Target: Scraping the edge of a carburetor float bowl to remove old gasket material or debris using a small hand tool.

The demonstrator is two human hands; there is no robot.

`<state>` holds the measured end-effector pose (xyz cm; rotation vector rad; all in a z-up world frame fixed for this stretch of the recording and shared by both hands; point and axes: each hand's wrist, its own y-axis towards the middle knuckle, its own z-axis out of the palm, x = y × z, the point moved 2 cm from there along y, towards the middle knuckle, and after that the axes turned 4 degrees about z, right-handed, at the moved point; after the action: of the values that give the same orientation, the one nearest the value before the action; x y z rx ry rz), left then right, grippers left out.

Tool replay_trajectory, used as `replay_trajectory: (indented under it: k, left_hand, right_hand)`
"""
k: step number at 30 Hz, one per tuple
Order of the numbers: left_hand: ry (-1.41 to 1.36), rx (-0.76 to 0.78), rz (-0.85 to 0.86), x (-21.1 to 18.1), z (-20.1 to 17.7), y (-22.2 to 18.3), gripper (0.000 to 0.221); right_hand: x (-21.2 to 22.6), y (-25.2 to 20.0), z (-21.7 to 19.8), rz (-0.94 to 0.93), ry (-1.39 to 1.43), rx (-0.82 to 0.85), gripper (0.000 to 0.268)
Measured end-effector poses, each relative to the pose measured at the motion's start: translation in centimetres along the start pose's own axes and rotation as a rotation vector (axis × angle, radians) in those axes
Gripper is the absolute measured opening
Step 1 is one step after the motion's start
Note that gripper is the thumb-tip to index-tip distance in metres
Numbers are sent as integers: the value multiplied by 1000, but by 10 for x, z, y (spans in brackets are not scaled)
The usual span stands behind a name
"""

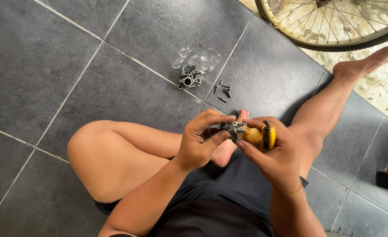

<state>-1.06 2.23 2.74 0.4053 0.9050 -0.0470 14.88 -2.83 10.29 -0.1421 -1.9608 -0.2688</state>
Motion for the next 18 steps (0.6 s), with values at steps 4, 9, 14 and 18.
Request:
replay_trajectory:
  k: [4,9,14,18]
  left_hand:
    - [-46,26,-2,3,2,-2,29]
    - [-105,12,-13,3,2,-3,34]
    - [37,68,-134,-1,-1,-5,27]
    - [-147,-28,-169,13,3,-10,26]
  right_hand:
    - [3,4,-3,-55,-84,57,37]
    - [6,6,0,-40,-77,109,37]
    - [12,-2,-2,-59,-162,89,39]
    - [2,-10,2,-6,-83,34,33]
